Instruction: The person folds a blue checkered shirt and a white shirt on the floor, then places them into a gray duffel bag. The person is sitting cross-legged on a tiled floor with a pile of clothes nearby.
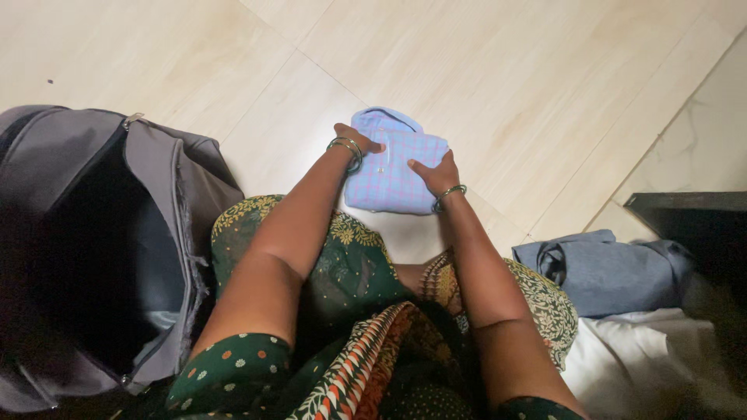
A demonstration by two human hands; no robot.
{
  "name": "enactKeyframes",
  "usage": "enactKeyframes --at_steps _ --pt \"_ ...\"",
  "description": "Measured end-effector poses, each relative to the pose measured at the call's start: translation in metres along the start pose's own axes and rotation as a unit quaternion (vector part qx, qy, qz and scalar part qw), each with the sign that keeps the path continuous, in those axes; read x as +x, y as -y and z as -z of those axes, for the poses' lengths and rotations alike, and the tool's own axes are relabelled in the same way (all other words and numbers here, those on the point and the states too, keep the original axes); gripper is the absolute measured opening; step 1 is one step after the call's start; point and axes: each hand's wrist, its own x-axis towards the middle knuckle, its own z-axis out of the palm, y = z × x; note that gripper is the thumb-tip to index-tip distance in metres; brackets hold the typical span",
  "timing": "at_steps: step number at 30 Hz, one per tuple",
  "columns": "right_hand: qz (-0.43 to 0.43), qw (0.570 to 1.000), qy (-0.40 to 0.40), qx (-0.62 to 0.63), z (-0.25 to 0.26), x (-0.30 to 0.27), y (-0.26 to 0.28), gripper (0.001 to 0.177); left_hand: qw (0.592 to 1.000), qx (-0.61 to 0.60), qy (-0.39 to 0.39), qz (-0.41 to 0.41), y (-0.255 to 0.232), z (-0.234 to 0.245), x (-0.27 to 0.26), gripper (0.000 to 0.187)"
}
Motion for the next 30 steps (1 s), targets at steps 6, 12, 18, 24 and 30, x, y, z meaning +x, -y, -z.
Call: enactKeyframes --at_steps 6,12,18,24,30 --pt "-0.027 0.979 0.048 0.198 0.002 -0.012 -0.019 0.063 0.986 -0.043 0.064 -0.149 0.026 -0.027 -0.006 0.080" --pt "0.075 0.983 -0.135 0.098 0.014 -0.064 0.022 0.059 0.949 -0.017 -0.047 -0.311 0.034 -0.065 -0.041 0.080" --pt "0.115 0.963 -0.233 -0.076 0.021 -0.141 0.074 0.049 0.909 -0.114 -0.018 -0.401 0.053 -0.088 -0.122 0.094" --pt "0.233 0.930 -0.222 -0.177 0.036 -0.192 0.085 0.046 0.894 -0.146 0.013 -0.422 0.085 -0.093 -0.195 0.120" --pt "0.230 0.943 -0.127 -0.203 0.065 -0.236 0.113 0.054 0.869 -0.200 0.068 -0.448 0.100 -0.090 -0.231 0.137"
